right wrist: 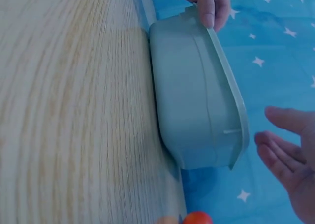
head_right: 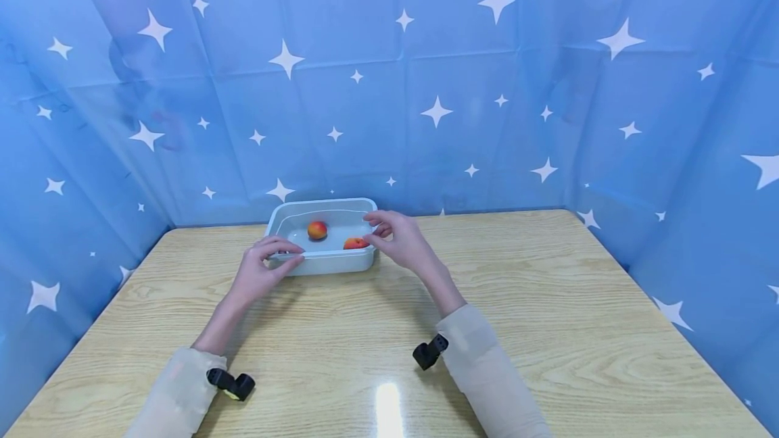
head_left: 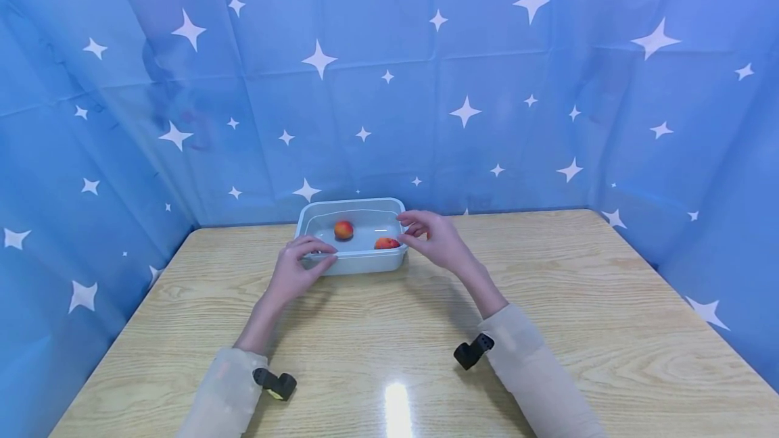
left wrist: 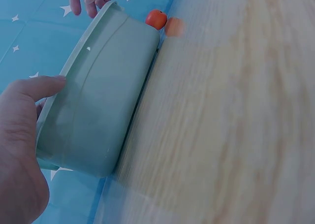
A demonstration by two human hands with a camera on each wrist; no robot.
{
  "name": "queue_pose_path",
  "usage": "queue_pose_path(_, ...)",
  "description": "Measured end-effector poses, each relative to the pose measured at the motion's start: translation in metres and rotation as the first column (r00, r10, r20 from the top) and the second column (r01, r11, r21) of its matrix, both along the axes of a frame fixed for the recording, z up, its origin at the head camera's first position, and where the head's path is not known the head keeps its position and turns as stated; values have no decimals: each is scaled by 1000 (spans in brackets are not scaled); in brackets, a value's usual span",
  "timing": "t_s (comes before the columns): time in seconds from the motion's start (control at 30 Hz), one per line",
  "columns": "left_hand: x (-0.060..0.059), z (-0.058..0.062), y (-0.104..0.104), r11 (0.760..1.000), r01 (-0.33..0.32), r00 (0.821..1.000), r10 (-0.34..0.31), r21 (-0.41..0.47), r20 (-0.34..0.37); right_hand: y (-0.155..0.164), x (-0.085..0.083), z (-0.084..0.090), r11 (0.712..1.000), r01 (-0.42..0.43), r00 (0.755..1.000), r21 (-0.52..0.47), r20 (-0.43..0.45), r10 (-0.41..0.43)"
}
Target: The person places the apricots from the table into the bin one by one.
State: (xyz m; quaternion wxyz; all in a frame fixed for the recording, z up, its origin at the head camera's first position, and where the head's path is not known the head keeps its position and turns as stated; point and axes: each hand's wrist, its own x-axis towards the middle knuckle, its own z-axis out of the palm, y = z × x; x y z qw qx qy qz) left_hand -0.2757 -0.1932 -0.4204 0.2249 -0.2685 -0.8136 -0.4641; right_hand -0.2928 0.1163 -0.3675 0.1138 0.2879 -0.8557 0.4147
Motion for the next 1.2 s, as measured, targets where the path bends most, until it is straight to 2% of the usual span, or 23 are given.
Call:
queue_pose_path(0.23, 1, 1, 1, 1000, -9, 1000, 9, 2, 6, 0, -1, 0, 1000, 6, 1000, 15, -15, -6)
queue_pose_path(0.6, 2, 2, 1, 1000, -11, 1000, 11, 5, 7, 5, -8, 1, 999, 22, 998, -39, -49, -24)
queue_pose_path(0.8, 0, 0, 1, 1000, -10, 1000, 10, 5, 9, 11, -16, -3, 997, 62, 997, -41, -32, -64)
queue_pose_path(1.2, 1, 0, 1, 1000, -8, 1000, 8, 6, 5, 29, -29, -15, 988, 151, 987, -15, 56, -150)
